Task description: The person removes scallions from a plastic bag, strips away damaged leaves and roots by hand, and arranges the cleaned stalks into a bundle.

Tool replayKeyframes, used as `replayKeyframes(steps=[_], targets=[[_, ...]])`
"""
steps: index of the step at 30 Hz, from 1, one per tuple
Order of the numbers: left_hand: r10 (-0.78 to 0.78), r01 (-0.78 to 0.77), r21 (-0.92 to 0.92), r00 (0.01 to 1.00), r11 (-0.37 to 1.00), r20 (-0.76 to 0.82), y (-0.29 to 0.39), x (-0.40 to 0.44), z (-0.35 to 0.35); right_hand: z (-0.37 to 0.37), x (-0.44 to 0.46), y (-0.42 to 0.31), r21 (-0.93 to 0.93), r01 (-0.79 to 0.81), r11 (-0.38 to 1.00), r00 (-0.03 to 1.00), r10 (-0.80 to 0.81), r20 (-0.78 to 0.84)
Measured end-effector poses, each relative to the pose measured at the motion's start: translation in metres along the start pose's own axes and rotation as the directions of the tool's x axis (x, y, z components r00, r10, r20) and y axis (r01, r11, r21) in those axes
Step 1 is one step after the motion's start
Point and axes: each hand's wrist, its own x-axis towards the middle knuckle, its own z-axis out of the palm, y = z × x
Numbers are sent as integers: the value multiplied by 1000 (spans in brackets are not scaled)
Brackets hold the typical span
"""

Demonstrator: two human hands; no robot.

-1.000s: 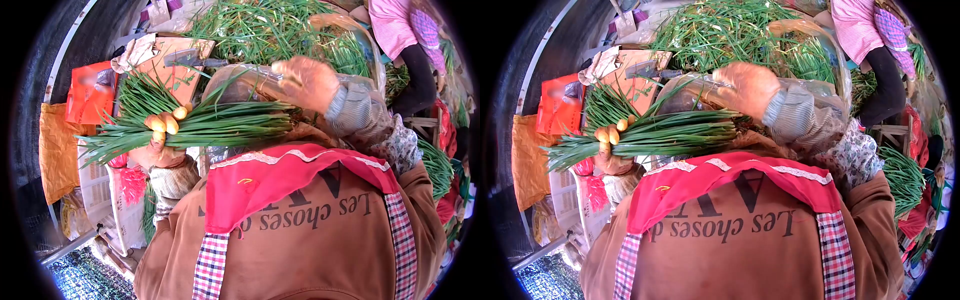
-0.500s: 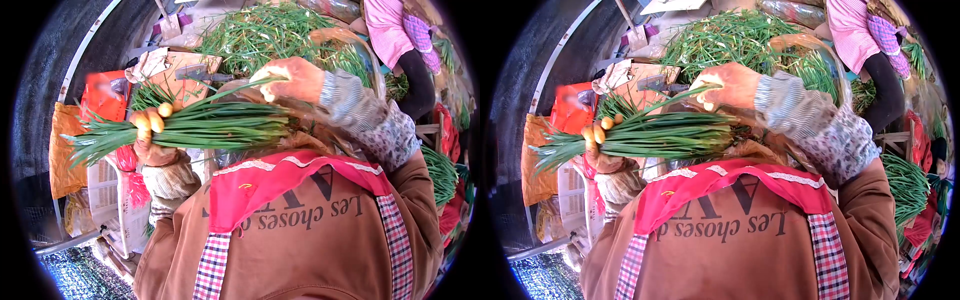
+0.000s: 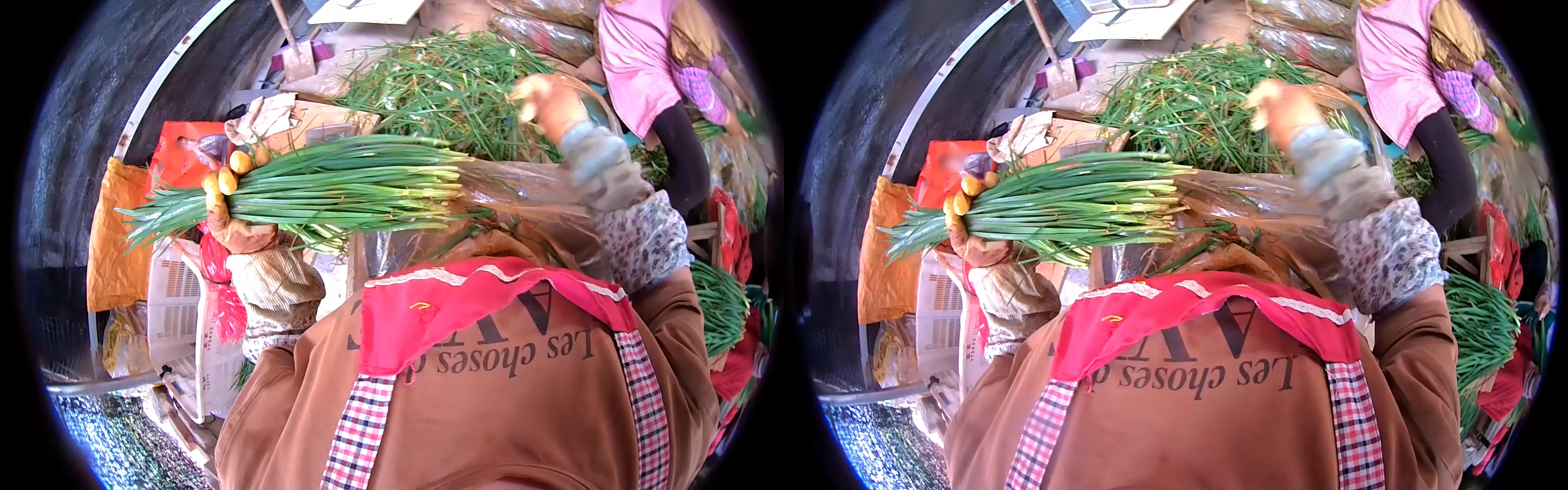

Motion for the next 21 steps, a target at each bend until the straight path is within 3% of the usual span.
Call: replayKeyframes(steps=[1,2,4,5,7,9,11,12,15,21], targets=[[26,-26,17,1000,1000,14,3,4,5,-17,4,-7,-216,-132,967,986,106,-128],[33,-34,10,999,999,43,5,6,9,-28,14,12,-388,-152,909,988,126,-91],[35,-38,39,996,999,85,0,15,21,-21,5,18,-666,151,731,982,-191,12],[37,-38,12,995,999,92,-3,18,28,-9,-2,6,-877,181,445,941,-337,23],[13,-17,37,994,999,107,-11,24,37,11,-11,-51,-513,203,834,979,-191,76],[19,-26,66,993,997,116,-19,27,49,36,-35,-88,-182,615,768,786,-616,56],[-10,5,37,990,999,142,-22,30,52,43,-59,-126,-184,599,779,782,-519,345],[-12,9,26,989,1000,145,-24,32,54,48,-63,-131,-306,578,756,800,-453,392],[-21,21,3,987,1000,158,-29,31,59,59,-60,-122,-409,358,839,905,-205,371],[-48,58,-38,974,998,222,-33,29,57,62,-61,-121,-421,330,845,919,-186,348]])
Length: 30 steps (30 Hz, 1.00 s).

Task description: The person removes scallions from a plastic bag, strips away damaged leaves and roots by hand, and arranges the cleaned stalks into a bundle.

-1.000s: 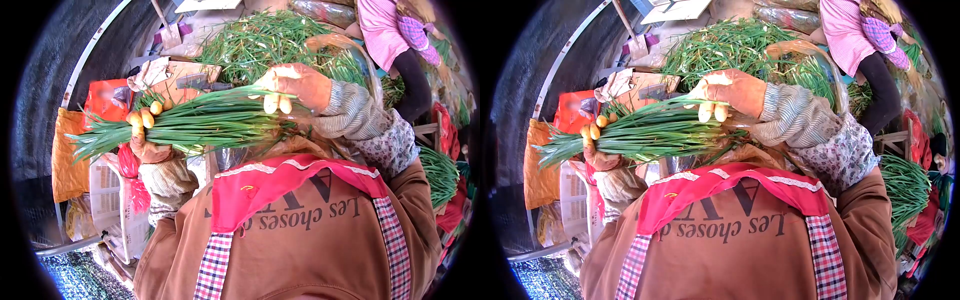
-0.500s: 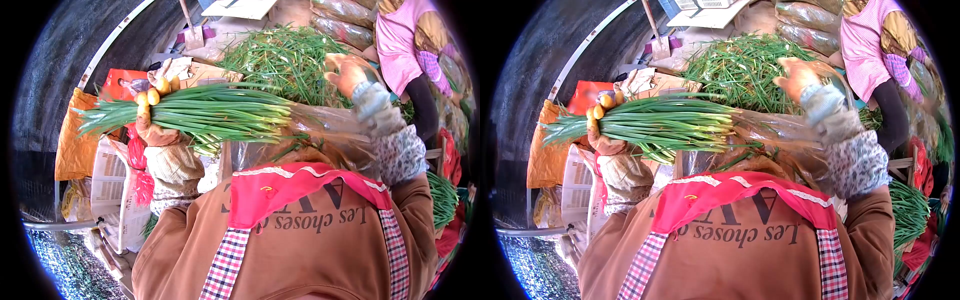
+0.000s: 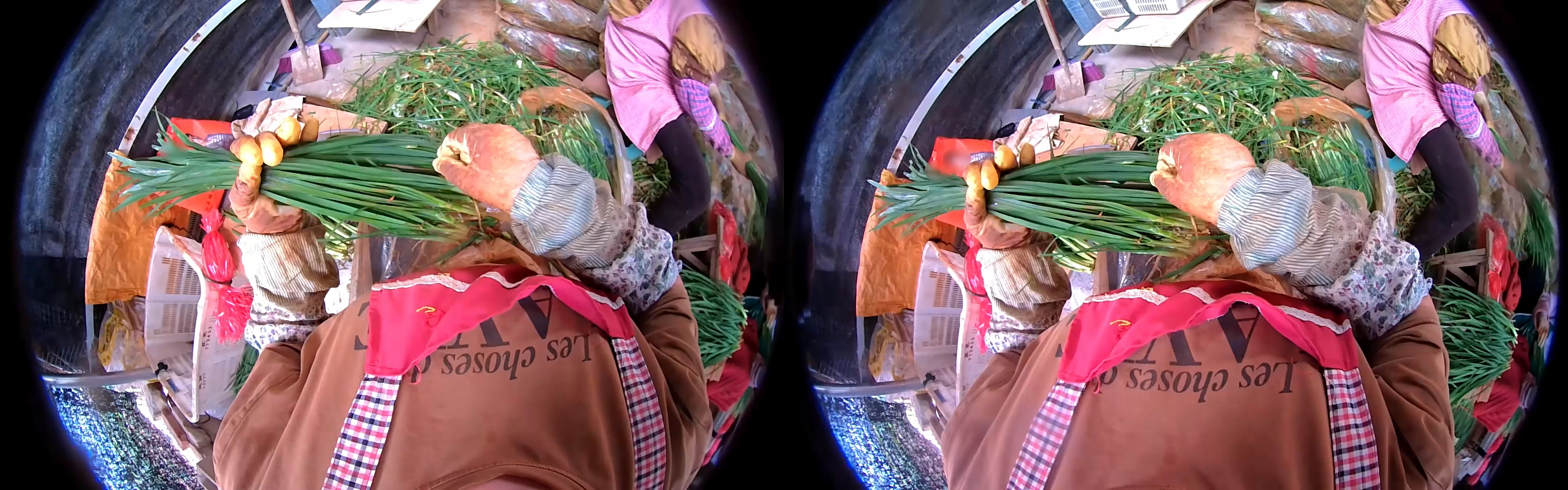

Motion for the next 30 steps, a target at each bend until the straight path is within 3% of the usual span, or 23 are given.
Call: replayKeyframes(steps=[9,15,19,20,21,22,23,24,27,29,30], targets=[[-19,23,-68,999,997,46,-3,1,-3,6,-4,0,78,85,993,991,-76,-111],[-46,43,-53,998,998,-47,-5,1,7,16,-1,2,103,83,991,990,-70,-122],[-48,42,-117,998,992,-47,-13,3,14,5,-5,-5,418,54,907,997,-71,25],[-44,33,-150,997,988,-70,-14,2,17,-5,-6,-11,507,-13,862,993,-48,108],[-81,80,-181,997,980,4,-13,3,17,-2,-8,-11,584,-87,807,992,18,122],[-94,80,-141,991,987,-98,-11,0,24,4,-10,-7,655,-137,743,989,62,136],[-33,34,15,996,999,-83,-11,2,23,8,-8,-3,606,-56,793,997,10,79],[-66,55,-86,989,995,-131,-13,3,23,10,-7,2,547,10,837,999,-33,32],[-104,90,-72,970,993,-219,-7,7,22,19,-9,46,212,271,939,956,-237,-170],[-118,128,8,935,992,-334,5,12,22,23,4,140,57,93,994,986,-84,-143],[-133,178,81,913,981,-387,7,15,10,9,2,142,-30,-76,997,990,72,-121]])
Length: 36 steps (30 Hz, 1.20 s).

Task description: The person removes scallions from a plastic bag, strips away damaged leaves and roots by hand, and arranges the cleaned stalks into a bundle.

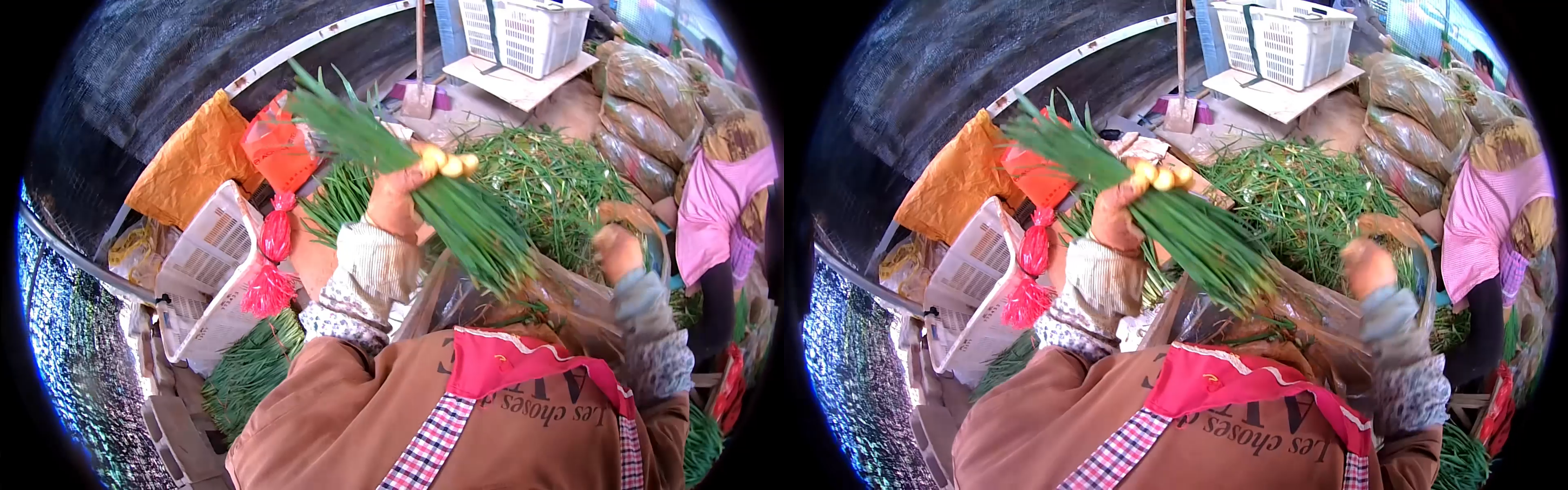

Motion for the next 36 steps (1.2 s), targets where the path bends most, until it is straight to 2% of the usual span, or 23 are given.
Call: replayKeyframes(steps=[2,3,5,6,9,12,13,15,16,18,20,21,22,23,24,25,26,27,28,30,32,34,36], targets=[[-72,84,69,985,994,-154,5,13,10,-46,-7,-45,-240,-209,948,976,216,5],[-103,119,54,966,991,-238,2,23,14,-54,-4,-69,-144,-259,955,954,277,118],[-127,213,204,922,955,-366,-5,42,40,-40,7,-94,224,164,961,981,-183,64],[-142,264,251,897,931,-419,-12,47,55,-34,13,-115,343,273,899,953,-301,29],[-152,232,302,952,925,-264,-39,58,87,-8,35,-151,358,350,866,937,-326,-128],[-161,253,332,946,909,-280,-62,76,110,5,76,-132,570,415,709,894,-435,-110],[-241,321,295,931,900,-275,-60,71,120,2,65,-124,718,286,634,936,-347,-66],[-274,245,360,961,900,32,-73,89,102,-15,49,-120,873,11,488,976,-195,97],[-287,201,379,940,903,186,-77,96,91,-16,46,-112,900,-26,435,977,-180,115],[-77,-109,459,926,882,369,-77,99,78,-15,47,-95,965,-101,242,963,-218,156],[-94,-34,359,938,933,334,-71,74,68,-24,38,-93,972,-231,-50,948,-237,213],[-242,187,225,938,956,248,-83,65,53,-18,42,-87,944,-298,-142,933,-254,256],[-438,428,108,834,897,335,-102,56,24,-10,45,-81,900,-368,-233,912,-278,301],[-384,480,-59,765,875,517,-112,31,38,-10,39,-87,907,-362,-216,915,-267,302],[-593,728,6,554,685,584,-132,15,12,-8,30,-97,913,-358,-195,917,-259,304],[-665,758,-8,578,652,473,-134,-13,9,3,25,-104,924,-325,-200,896,-378,233],[-725,783,-34,591,621,354,-135,-41,7,-7,6,-112,918,-395,-23,850,-388,356],[-690,872,-94,442,480,574,-134,-48,-1,-2,2,-105,969,-205,141,891,-382,244],[-657,881,-189,454,434,602,-123,-61,16,7,0,-93,954,3,300,909,-397,123],[-664,863,-271,503,427,554,-115,-76,28,13,-6,-78,967,-140,215,917,-340,209],[-750,906,-199,422,374,510,-117,-69,18,-1,-18,-93,967,-215,134,929,-279,245],[-810,883,-117,465,455,356,-114,-65,29,-3,-29,-112,974,-227,5,955,-193,224],[-795,833,-49,541,550,274,-112,-58,43,0,-29,-122,984,-176,-13,983,-59,175]])
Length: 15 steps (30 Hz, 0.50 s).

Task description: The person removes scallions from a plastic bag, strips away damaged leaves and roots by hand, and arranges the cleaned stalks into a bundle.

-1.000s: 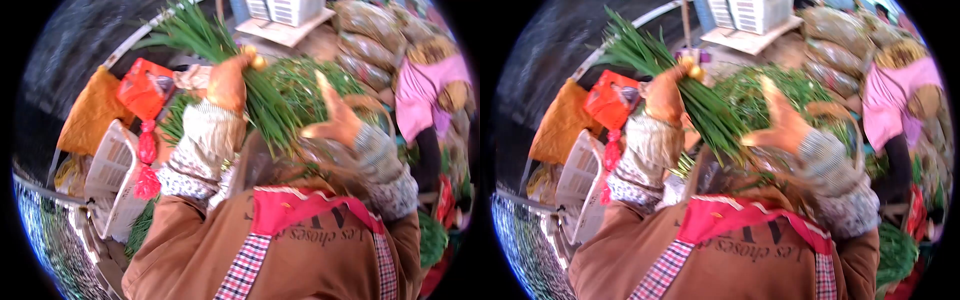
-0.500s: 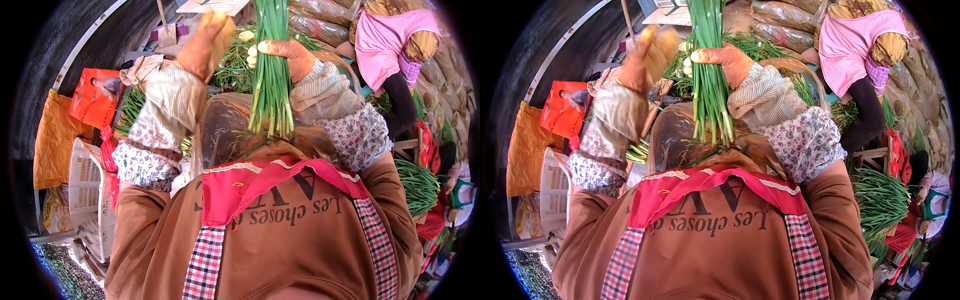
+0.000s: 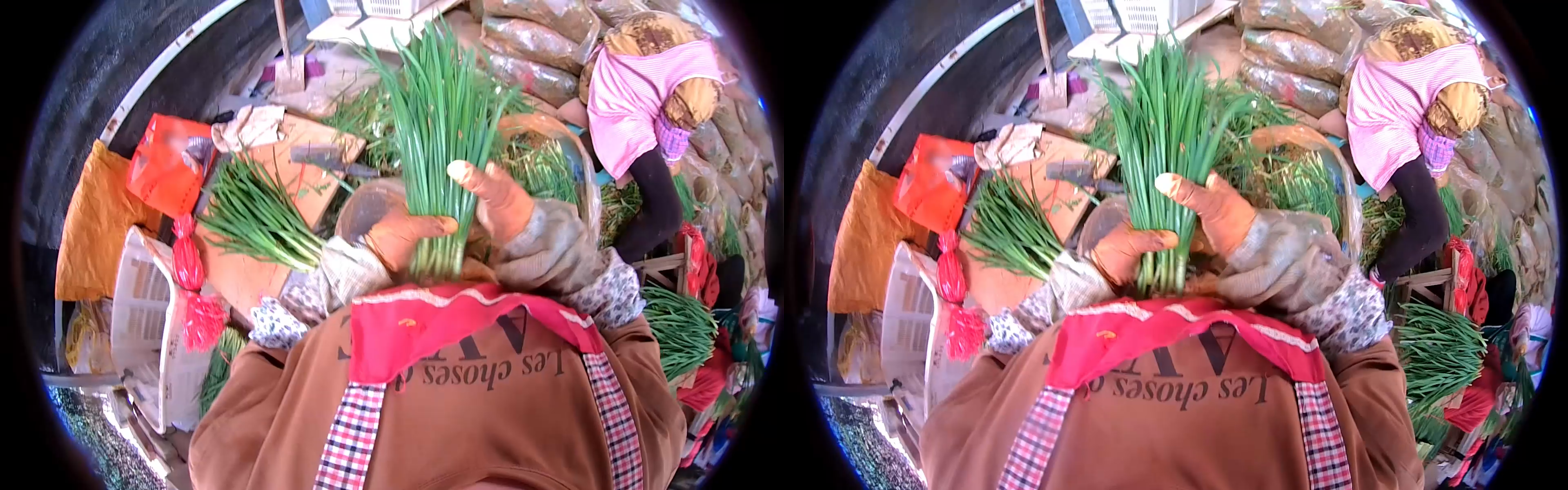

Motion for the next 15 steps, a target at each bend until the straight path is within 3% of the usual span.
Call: replayKeyframes(steps=[1,2,3,4,5,6,8,9,10,12,15], targets=[[191,-169,176,974,970,-118,-5,10,0,1,4,0,64,15,998,998,-11,-67],[223,-187,204,959,961,-173,-7,16,5,0,9,3,129,32,991,991,-14,-137],[247,-177,344,953,922,-173,-9,19,3,1,14,7,127,107,986,971,-76,-229],[271,-161,471,947,867,-174,-13,20,2,-1,9,5,52,14,999,972,-1,-236],[194,-168,372,980,913,-34,-15,15,3,-2,2,10,-21,26,999,975,-30,-218],[223,-235,328,972,915,76,-19,13,3,-1,-6,15,-90,32,995,979,-50,-199],[219,-231,96,969,968,117,-19,-3,11,6,-20,22,-54,76,996,967,-87,-240],[301,-298,-49,950,953,78,-24,-4,5,9,-24,24,-3,109,994,970,-107,-220],[276,-269,-91,958,959,74,-23,-7,10,10,-27,26,48,140,989,972,-128,-200],[74,-64,-184,996,981,45,-31,-4,-11,4,-28,36,68,142,988,974,-127,-186],[26,-28,10,990,1000,138,-37,-3,-15,10,-26,39,76,183,980,963,-163,-217]])
